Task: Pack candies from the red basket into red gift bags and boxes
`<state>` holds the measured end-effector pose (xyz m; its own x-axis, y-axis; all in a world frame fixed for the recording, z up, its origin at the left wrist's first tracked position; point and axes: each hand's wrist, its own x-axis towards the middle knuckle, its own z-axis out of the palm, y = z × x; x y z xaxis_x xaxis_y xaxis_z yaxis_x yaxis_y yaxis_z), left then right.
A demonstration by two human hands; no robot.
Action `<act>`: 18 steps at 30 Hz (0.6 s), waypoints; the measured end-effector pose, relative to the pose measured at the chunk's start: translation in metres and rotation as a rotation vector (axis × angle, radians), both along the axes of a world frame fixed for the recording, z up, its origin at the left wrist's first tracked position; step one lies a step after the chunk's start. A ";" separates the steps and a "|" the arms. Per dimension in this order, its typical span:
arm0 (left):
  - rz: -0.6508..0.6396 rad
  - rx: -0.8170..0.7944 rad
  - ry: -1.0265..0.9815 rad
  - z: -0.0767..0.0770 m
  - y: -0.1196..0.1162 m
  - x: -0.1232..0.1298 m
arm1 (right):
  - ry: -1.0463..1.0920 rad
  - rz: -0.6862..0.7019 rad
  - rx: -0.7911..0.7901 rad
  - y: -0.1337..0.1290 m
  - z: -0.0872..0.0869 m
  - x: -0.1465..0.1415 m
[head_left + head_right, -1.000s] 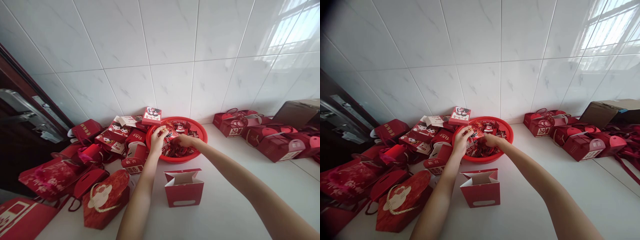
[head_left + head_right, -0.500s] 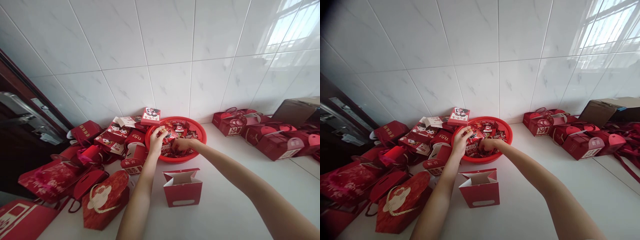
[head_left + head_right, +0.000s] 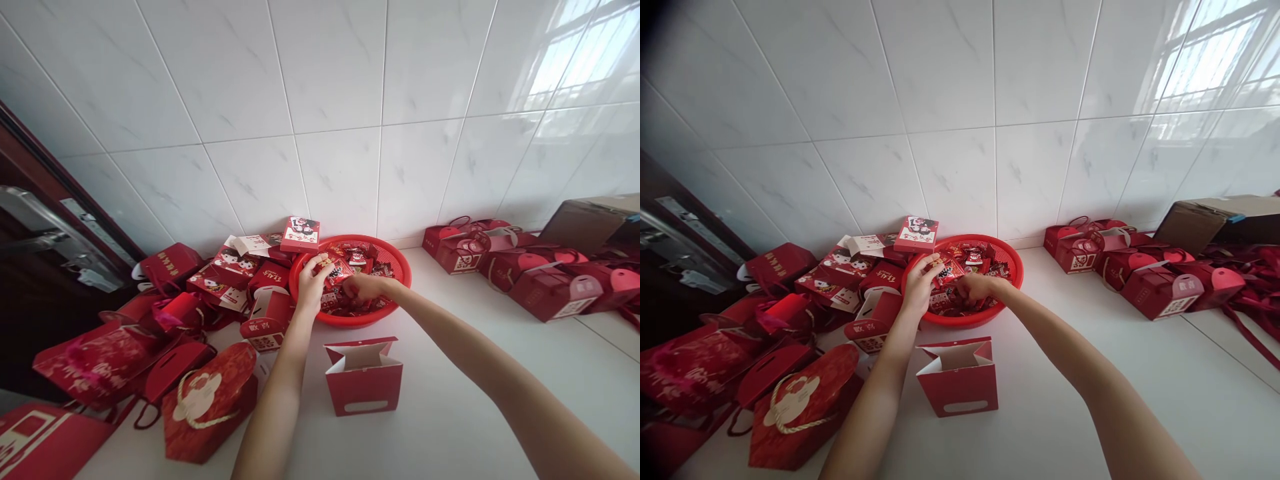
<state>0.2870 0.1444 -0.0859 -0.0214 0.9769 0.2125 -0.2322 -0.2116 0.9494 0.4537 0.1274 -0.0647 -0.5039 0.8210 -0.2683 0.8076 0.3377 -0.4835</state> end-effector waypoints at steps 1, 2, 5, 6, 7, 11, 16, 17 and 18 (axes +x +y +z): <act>-0.010 -0.015 -0.014 0.000 0.000 0.000 | 0.042 -0.019 0.007 0.001 -0.001 0.003; -0.025 -0.037 -0.031 0.001 0.000 -0.001 | 0.094 -0.038 0.009 0.002 -0.001 0.005; -0.036 -0.060 -0.042 0.002 0.000 -0.002 | 0.284 -0.088 0.011 0.003 -0.002 0.014; -0.035 -0.056 -0.039 0.002 -0.001 -0.003 | 0.350 -0.102 0.019 0.002 -0.002 0.017; -0.034 -0.052 -0.038 0.002 -0.001 -0.003 | 0.408 -0.113 0.031 0.001 -0.001 0.020; -0.024 -0.050 -0.036 0.002 -0.001 -0.003 | 0.570 -0.117 0.063 -0.009 -0.001 0.032; -0.008 -0.036 -0.053 0.005 -0.001 -0.001 | 0.828 -0.134 0.039 -0.030 0.005 0.046; -0.003 -0.023 -0.050 0.005 -0.001 -0.001 | 0.871 -0.139 0.027 -0.035 0.007 0.047; -0.001 -0.013 -0.046 0.005 -0.001 -0.001 | 0.907 -0.142 0.020 -0.040 0.011 0.047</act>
